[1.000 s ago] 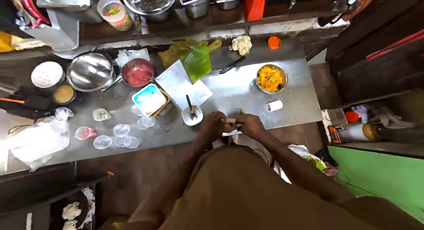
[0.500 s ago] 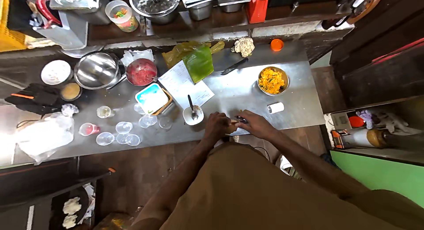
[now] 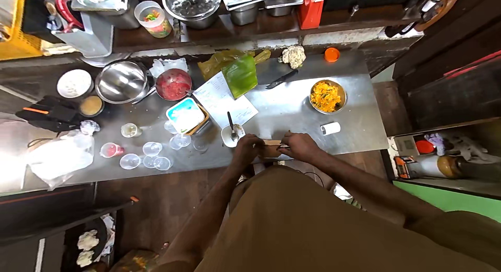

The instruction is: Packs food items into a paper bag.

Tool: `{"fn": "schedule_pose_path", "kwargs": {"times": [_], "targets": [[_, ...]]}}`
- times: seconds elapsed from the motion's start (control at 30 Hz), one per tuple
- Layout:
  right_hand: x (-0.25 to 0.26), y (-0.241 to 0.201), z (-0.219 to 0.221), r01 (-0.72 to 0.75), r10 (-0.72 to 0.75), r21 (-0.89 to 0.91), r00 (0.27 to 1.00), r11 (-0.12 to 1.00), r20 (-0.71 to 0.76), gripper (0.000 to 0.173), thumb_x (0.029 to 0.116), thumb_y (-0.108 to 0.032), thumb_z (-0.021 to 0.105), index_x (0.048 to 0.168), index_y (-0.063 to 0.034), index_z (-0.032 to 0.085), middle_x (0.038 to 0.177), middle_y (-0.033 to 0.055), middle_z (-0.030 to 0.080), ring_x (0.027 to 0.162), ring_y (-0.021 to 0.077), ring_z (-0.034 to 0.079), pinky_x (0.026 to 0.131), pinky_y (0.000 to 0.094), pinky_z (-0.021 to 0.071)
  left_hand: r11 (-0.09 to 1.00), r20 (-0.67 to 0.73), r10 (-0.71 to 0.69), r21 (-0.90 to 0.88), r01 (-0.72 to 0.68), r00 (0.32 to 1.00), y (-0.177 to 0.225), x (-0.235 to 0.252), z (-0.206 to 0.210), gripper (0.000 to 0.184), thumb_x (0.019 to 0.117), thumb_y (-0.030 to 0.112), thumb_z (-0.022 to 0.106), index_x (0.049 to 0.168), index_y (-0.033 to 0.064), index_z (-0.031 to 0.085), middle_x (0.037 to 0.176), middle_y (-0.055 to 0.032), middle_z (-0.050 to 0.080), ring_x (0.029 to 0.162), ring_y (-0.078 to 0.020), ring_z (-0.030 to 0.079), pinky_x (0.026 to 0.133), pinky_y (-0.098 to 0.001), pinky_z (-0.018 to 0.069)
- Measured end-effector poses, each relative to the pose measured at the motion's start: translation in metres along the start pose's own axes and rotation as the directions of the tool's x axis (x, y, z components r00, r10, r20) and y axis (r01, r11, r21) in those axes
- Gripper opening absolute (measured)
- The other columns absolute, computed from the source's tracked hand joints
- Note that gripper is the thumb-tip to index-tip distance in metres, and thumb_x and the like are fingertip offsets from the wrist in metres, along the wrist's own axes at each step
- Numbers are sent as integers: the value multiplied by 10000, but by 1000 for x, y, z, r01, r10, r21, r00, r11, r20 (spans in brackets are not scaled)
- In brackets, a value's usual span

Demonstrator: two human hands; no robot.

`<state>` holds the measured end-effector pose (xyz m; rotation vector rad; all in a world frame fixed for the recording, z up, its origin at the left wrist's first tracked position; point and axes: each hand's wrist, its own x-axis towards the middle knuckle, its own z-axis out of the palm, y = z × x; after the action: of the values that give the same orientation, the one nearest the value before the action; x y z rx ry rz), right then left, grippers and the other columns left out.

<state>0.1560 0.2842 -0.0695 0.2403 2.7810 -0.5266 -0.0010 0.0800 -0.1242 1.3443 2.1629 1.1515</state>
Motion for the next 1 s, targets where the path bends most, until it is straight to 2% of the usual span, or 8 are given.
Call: {"fn": "schedule_pose_path", "kwargs": {"times": [0.1,0.3,0.37,0.47,0.57,0.73,0.83,1.0], "targets": [[0,-12,-7,-41,42,35,999,999,-21,381,892,-473,736,1087,-147,746,1084,58,686,876,264,697,708,526,593,1000,8,-9,4,9,1000,-1,-1,-3,120,880,77,741,942,156,805,933,-13,751,930,-159,709,875,-437,591],[-10,38,-19,-274,324,321,940,907,-112,357,926,-451,685,1104,-142,714,1037,82,713,948,275,700,798,569,578,999,38,4,-55,-2,999,-1,-5,0,134,884,72,755,963,167,807,966,9,762,925,-122,717,878,-411,606],[-22,70,-12,-482,558,379,822,789,-115,383,944,-423,617,1177,-122,661,993,125,712,917,326,702,757,610,562,999,27,-9,-37,10,1000,2,-11,2,144,898,66,741,960,179,807,966,13,760,923,-125,715,868,-424,606],[-37,113,7,-741,785,261,598,619,-166,577,860,-499,741,1263,-113,596,955,173,726,884,404,710,737,657,536,1000,24,-13,11,12,1000,5,-12,4,152,904,64,729,964,186,797,974,14,752,936,-144,707,868,-441,595],[-31,149,38,-814,816,119,538,568,-212,705,801,-537,772,1318,-103,568,1006,180,734,939,412,709,814,660,521,1000,36,6,31,-7,999,8,-5,4,124,903,70,728,955,167,785,988,6,742,975,-157,695,889,-432,590],[-33,155,47,-790,778,36,593,612,-209,330,959,-370,623,1092,-85,722,1032,213,727,968,447,692,801,689,510,996,134,-63,64,54,989,22,-9,-4,128,900,78,722,1011,129,763,1103,-43,717,1085,-199,667,966,-440,565],[-35,135,10,-692,708,168,653,702,-268,306,996,-410,546,1112,-197,734,1000,107,744,919,347,712,766,616,557,994,154,-104,53,97,983,19,-7,-8,180,899,141,693,1062,152,768,1084,-24,739,1063,-180,689,974,-441,567],[-5,66,-14,-24,311,450,755,893,-578,249,1012,-370,622,1068,-165,752,1058,23,704,914,118,687,820,332,607,994,56,-54,-96,60,997,18,0,0,542,835,19,731,1367,52,630,1114,-91,735,920,-208,713,874,-442,601]]}}
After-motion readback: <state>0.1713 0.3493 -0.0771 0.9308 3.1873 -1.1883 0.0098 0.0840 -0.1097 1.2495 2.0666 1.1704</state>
